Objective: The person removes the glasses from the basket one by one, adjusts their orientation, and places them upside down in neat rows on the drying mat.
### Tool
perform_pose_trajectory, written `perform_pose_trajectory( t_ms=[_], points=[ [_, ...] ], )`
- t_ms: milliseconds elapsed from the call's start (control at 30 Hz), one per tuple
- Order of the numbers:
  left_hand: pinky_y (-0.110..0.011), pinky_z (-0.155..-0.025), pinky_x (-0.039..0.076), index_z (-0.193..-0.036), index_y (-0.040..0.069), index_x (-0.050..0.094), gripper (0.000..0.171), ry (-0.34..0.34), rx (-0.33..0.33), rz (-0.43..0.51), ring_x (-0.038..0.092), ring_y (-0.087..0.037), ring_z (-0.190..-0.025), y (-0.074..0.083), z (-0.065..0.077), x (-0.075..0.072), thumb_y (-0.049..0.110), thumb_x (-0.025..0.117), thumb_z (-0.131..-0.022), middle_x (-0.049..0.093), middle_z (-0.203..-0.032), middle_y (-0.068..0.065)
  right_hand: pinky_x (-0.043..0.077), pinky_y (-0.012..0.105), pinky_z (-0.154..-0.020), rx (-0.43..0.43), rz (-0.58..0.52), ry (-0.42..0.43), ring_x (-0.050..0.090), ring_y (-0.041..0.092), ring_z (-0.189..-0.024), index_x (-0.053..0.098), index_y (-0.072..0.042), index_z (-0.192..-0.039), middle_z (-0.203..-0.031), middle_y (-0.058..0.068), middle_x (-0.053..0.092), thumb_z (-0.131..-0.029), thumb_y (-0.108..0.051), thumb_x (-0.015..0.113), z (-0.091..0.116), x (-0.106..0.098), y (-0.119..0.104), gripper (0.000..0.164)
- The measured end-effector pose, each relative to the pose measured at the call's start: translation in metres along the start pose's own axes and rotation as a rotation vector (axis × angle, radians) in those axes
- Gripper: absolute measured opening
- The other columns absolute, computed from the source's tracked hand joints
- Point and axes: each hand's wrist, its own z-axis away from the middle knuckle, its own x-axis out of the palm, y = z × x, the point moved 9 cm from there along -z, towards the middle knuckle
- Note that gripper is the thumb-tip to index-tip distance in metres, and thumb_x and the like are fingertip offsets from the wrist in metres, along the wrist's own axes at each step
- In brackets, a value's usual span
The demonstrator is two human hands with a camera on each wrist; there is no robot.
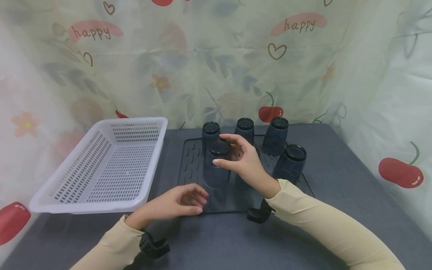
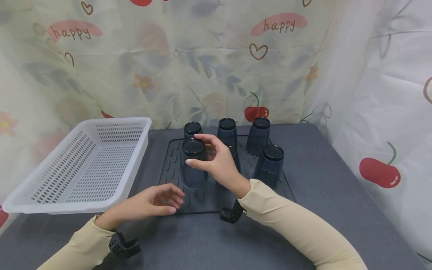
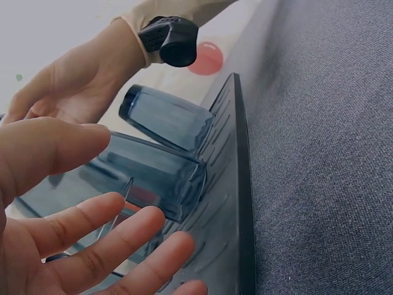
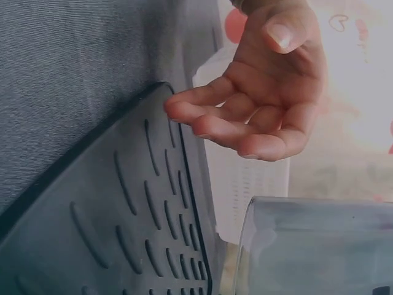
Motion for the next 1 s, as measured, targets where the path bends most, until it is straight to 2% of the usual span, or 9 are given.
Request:
perform_pose_trajectory(
  t_ms=[100,467,767,1000],
  points=[
    [-0.029,-0.086,0.055,-0.126,0.000,0.054,0.037,0.000,-0.004,0.000,0.065,-0.025,-0.105,0.000,0.000,0.000,0.015,0.063,-0.094,0.062,-0.117,-0.019,0.051,0.031,-0.095,0.007,-0.010,0.007,0.059,0.019,-0.115,0.050,-0.013,-0.136,-0.133,0.004,0.053,-0.079,-0.007,0.079,-0.004,0.002,0.002,0.064],
    [-0.027,-0.086,0.054,-0.127,0.000,0.053,0.037,-0.001,-0.014,0.026,0.063,-0.032,-0.108,-0.001,-0.001,0.000,0.013,0.063,-0.094,0.062,-0.118,-0.019,0.051,0.036,-0.097,0.036,-0.014,0.022,0.059,0.020,-0.115,0.051,-0.014,-0.136,-0.131,0.005,0.055,-0.079,-0.008,0.080,-0.012,0.009,0.015,0.064],
    [-0.027,-0.086,0.054,-0.128,0.000,0.053,0.037,-0.009,-0.012,0.027,0.064,-0.029,-0.107,-0.003,-0.003,0.001,0.013,0.062,-0.094,0.062,-0.118,-0.019,0.050,0.036,-0.097,0.059,-0.033,0.015,0.060,0.022,-0.116,0.048,-0.007,-0.138,-0.129,0.009,0.055,-0.078,-0.004,0.079,-0.012,0.012,0.027,0.067],
    [-0.028,-0.087,0.054,-0.128,0.000,0.053,0.038,-0.003,-0.015,0.027,0.064,-0.031,-0.108,-0.003,-0.004,0.001,0.013,0.063,-0.094,0.062,-0.118,-0.019,0.050,0.033,-0.098,0.051,-0.047,-0.008,0.061,0.022,-0.116,0.050,-0.008,-0.138,-0.129,0.010,0.056,-0.078,-0.004,0.079,-0.012,0.020,0.031,0.067]
  ],
)
